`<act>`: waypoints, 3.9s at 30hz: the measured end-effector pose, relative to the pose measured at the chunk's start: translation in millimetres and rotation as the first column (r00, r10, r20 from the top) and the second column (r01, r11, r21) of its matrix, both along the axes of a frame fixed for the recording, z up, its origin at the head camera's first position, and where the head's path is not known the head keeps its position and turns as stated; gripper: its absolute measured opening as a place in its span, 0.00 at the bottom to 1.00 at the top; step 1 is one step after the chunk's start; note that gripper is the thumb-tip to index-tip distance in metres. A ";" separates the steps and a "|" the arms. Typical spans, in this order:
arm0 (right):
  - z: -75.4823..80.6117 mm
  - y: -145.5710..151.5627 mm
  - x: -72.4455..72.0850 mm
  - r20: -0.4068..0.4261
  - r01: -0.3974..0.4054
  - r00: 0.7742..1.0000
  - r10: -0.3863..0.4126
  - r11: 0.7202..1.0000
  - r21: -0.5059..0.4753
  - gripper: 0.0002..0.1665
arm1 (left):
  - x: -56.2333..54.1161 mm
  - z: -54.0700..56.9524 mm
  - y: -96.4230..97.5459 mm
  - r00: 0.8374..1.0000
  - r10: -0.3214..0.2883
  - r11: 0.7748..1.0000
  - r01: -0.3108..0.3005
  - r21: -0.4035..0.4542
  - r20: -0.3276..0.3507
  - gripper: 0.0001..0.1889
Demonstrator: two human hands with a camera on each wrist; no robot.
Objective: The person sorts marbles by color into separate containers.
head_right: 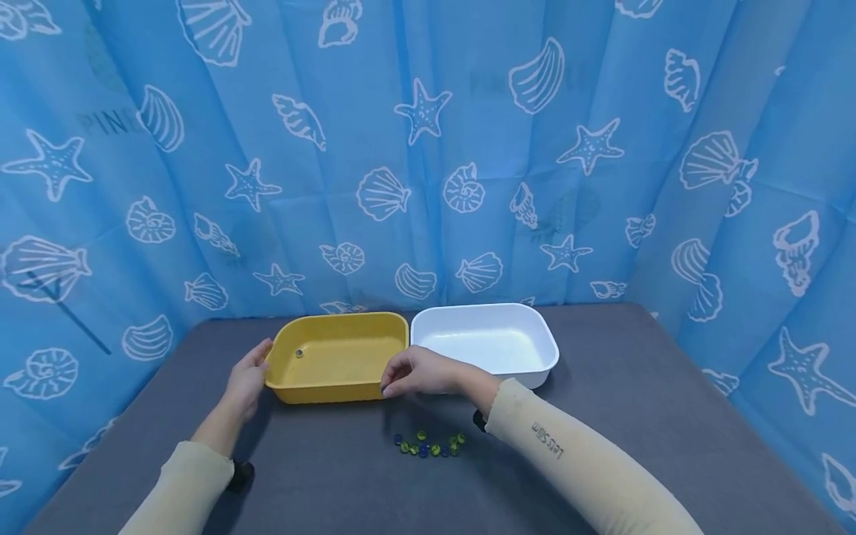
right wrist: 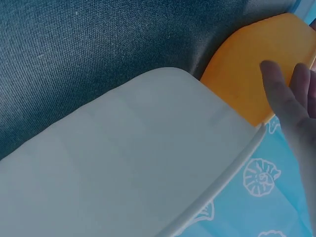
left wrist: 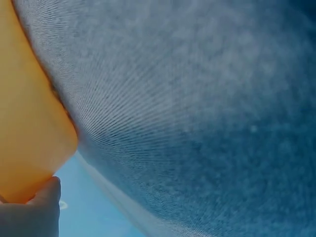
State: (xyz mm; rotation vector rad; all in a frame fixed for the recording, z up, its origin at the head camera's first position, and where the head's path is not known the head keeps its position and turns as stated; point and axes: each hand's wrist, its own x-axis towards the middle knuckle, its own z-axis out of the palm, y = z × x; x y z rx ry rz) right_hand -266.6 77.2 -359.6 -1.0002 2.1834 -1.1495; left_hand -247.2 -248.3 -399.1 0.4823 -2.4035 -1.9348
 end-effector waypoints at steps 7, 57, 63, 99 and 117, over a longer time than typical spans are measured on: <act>-4.3 1.5 -0.1 0.016 0.020 1.000 -0.020 1.000 -0.008 0.12 | -3.1 0.7 0.6 0.999 0.035 0.997 -0.035 0.071 -0.004 0.31; 31.1 -11.4 -9.3 0.047 0.083 0.995 -0.082 0.996 -0.015 0.11 | -7.9 -2.6 -4.7 0.987 -0.155 0.968 0.144 -0.204 -0.042 0.28; 42.4 -22.3 -19.7 0.043 0.077 0.996 -0.075 0.996 -0.043 0.10 | -10.1 -4.8 -5.4 0.990 -0.134 0.972 0.123 -0.200 -0.043 0.28; 49.2 -81.7 -57.8 0.123 0.102 0.987 -0.099 0.995 -0.016 0.09 | -13.7 -4.1 -2.1 0.996 -0.080 0.994 0.082 0.070 -0.032 0.30; 41.5 -115.7 -77.4 0.203 0.142 0.969 -0.138 0.990 -0.002 0.10 | -15.6 -5.6 -7.1 0.997 -0.073 0.981 0.078 0.179 -0.037 0.32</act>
